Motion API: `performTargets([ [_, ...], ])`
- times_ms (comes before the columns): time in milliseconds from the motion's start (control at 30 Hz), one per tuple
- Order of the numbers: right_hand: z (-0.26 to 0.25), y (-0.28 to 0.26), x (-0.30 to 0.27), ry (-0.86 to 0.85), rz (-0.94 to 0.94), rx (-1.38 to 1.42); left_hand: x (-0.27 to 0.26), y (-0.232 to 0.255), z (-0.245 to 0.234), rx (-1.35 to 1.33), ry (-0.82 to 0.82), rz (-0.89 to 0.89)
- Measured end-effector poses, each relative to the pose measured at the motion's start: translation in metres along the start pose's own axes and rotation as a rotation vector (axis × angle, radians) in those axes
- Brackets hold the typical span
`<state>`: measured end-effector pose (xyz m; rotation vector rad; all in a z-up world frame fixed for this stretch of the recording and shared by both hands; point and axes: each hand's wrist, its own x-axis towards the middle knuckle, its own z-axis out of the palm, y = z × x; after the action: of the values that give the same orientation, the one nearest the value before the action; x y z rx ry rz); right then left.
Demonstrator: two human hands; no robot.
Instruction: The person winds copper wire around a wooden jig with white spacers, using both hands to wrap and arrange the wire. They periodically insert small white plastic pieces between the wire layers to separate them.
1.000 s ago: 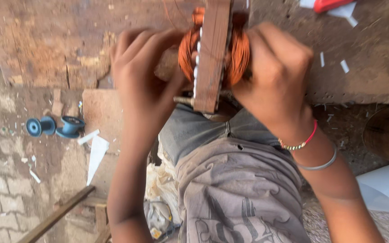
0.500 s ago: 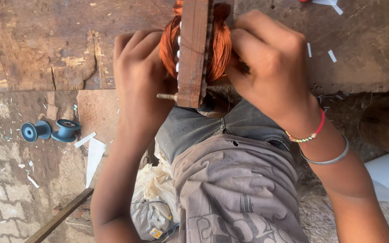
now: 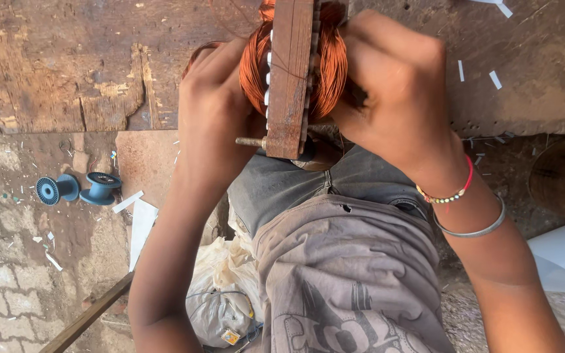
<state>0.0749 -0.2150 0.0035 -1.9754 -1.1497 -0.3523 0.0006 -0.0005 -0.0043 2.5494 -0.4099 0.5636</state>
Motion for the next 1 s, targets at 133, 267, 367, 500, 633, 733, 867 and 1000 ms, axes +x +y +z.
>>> performTargets([
  [133, 0.003, -0.002, -0.006, 0.019, 0.068, 0.063, 0.002, -0.005, -0.014, -0.127, -0.04, 0.068],
  [267, 0.003, -0.004, -0.006, 0.043, 0.044, 0.071, 0.002, -0.004, -0.005, -0.18, -0.008, -0.038],
  [367, 0.0, -0.001, -0.01, 0.031, 0.101, 0.085, 0.0, -0.005, -0.003, -0.203, 0.007, -0.066],
  [500, 0.007, 0.0, -0.011, 0.055, 0.132, 0.089, 0.004, -0.007, -0.004, -0.174, 0.012, -0.021],
  [633, 0.009, 0.001, -0.01, 0.06, 0.08, 0.069, 0.006, -0.003, -0.007, -0.198, 0.001, -0.055],
  [733, 0.011, 0.003, -0.013, 0.067, 0.098, 0.07, 0.006, 0.0, -0.011, -0.25, 0.06, -0.004],
  [867, 0.016, 0.004, -0.018, 0.13, 0.105, 0.098, 0.007, -0.001, -0.008, -0.209, 0.04, -0.021],
  [1000, 0.023, 0.004, -0.022, 0.181, 0.092, 0.057, 0.003, -0.004, -0.008, -0.214, 0.004, -0.038],
])
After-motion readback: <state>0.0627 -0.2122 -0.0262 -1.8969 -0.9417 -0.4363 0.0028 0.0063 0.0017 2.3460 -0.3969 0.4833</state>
